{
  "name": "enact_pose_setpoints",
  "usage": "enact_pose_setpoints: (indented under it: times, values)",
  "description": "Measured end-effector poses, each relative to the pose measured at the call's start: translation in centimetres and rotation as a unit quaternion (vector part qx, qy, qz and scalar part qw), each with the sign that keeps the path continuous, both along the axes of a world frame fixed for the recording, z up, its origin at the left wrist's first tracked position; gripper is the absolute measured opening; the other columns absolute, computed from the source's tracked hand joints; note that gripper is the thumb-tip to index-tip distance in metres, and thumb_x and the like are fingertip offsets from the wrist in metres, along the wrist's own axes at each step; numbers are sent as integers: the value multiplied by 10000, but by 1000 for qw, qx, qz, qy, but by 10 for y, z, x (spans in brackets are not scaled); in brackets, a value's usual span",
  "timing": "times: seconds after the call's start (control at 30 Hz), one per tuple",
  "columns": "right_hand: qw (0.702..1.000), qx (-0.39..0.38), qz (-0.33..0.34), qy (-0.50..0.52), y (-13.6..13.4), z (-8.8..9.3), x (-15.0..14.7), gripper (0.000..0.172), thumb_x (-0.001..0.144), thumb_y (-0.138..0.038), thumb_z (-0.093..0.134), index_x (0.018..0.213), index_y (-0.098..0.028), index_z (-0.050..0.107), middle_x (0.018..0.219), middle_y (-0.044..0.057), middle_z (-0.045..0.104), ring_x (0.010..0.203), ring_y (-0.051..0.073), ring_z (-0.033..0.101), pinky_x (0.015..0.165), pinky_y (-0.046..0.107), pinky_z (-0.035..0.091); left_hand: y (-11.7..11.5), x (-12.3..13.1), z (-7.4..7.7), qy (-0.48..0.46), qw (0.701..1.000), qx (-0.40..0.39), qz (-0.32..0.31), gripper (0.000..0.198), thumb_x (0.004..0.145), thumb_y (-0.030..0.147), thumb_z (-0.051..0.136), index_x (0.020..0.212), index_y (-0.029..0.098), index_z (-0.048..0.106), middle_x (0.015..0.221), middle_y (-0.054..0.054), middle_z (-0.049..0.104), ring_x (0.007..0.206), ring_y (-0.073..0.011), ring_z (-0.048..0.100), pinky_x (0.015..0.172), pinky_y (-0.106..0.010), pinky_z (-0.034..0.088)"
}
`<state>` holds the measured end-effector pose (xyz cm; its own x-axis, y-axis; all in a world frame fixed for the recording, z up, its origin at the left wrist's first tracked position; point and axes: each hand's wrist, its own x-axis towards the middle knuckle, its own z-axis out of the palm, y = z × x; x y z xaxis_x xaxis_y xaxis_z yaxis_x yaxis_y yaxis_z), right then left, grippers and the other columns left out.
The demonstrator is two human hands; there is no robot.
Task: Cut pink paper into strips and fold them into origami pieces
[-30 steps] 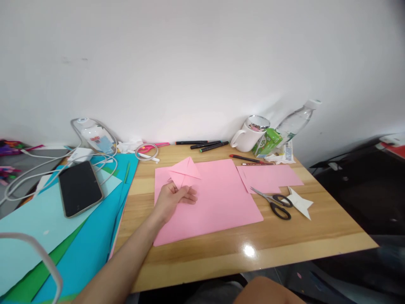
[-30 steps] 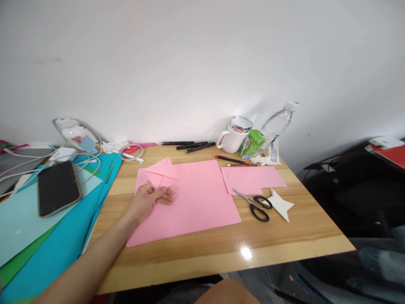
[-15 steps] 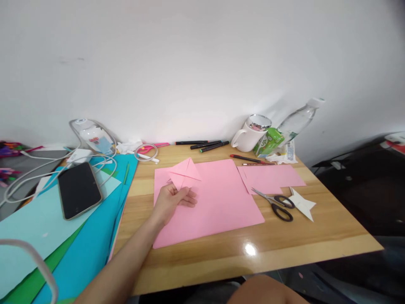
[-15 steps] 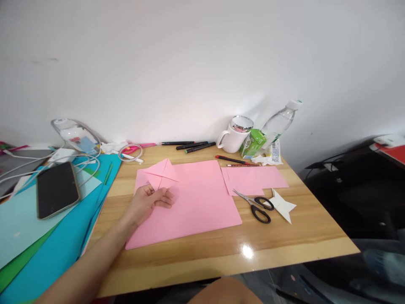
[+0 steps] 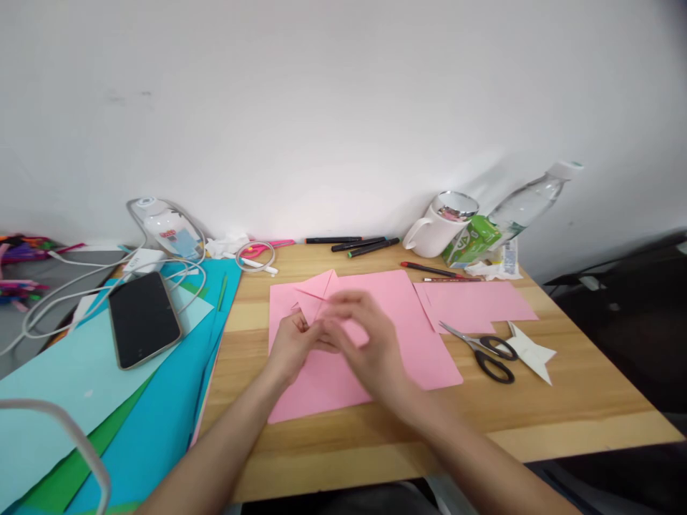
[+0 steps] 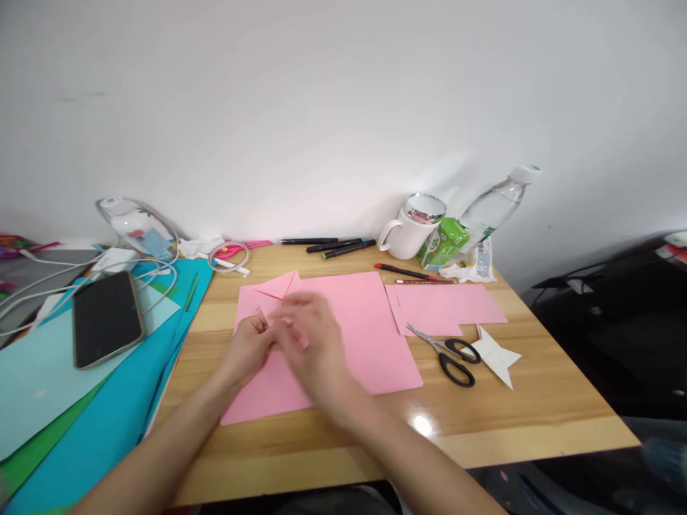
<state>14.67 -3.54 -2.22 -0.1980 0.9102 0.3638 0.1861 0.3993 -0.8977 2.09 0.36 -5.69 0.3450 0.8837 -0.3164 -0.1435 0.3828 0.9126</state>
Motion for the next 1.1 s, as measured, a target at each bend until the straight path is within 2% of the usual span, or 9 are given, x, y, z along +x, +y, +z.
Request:
enact_pose_setpoints:
  times: [0.07, 0.1, 0.17, 0.27, 0.5, 0.6, 0.77, 1.0, 1.1]
  values:
    - [990, -60, -128, 14, 15, -9, 14, 101, 816, -243, 557, 914, -218, 560, 1048, 59, 579, 942, 188, 564, 829, 364, 460, -1, 1, 1, -4, 1000, -5, -5, 224, 682, 298, 667, 710, 77, 652, 671, -124, 715, 581, -228, 676, 582, -361, 556]
    - [981, -98, -169, 19, 21, -14, 20, 154, 743, -253, 637, 867, -215, 554, 1010, 46, 583, 902, 184, 571, 773, 335, 478, -1, 2, 1, -5, 1000, -8, -10, 217, 695, 288, 653, 738, 76, 654, 683, -126, 717, 577, -224, 675, 585, -365, 559]
    - [978, -150, -136, 37, 29, -22, 26, 171, 696, -255, 664, 797, -198, 539, 851, 17, 584, 728, 148, 564, 630, 276, 477, -1, 2, 1, -2, 1000, -7, -14, 204, 708, 268, 632, 768, 74, 656, 693, -126, 719, 574, -216, 674, 591, -367, 563]
    - [976, -169, -126, 62, 33, -32, 27, 154, 684, -269, 664, 744, -181, 554, 703, -5, 553, 598, 120, 505, 534, 245, 427, -1, 2, 0, 10, 1000, -4, -15, 195, 707, 257, 624, 772, 76, 659, 695, -123, 717, 578, -220, 674, 598, -376, 565]
    - [972, -184, -134, 61, 31, -41, 35, 190, 675, -306, 665, 787, -169, 597, 751, 27, 615, 634, 144, 550, 556, 261, 448, -2, 2, 6, -33, 997, 1, -73, 239, 670, 187, 651, 899, 118, 662, 858, -97, 715, 790, -223, 674, 768, -383, 531]
    - [974, -185, -127, 43, 31, -40, 39, 167, 701, -281, 632, 823, -171, 601, 773, 33, 632, 642, 149, 568, 564, 265, 463, 0, 1, 7, -52, 997, 9, -56, 312, 684, 192, 667, 992, 158, 633, 908, -67, 702, 818, -196, 658, 777, -347, 521]
    - [974, -191, -120, 15, 30, -38, 39, 129, 717, -271, 614, 799, -171, 615, 783, 32, 642, 624, 137, 560, 542, 246, 442, 3, -1, 2, 13, 999, 9, 50, 159, 726, 297, 652, 710, 140, 633, 568, 6, 637, 523, -116, 584, 573, -257, 507]
    - [972, -184, -139, 48, 29, -37, 39, 167, 738, -274, 602, 873, -176, 607, 824, 43, 633, 649, 139, 554, 548, 248, 442, 3, -2, 9, 3, 1000, 3, 18, 184, 700, 274, 673, 829, 144, 649, 686, -7, 670, 623, -150, 631, 632, -298, 546]
    - [973, -183, -141, 27, 28, -35, 38, 142, 749, -262, 566, 853, -177, 611, 812, 39, 632, 667, 146, 561, 564, 252, 445, 4, -4, 12, 41, 999, 12, 16, 158, 696, 298, 673, 706, 145, 633, 604, 9, 624, 581, -169, 651, 581, -293, 550]
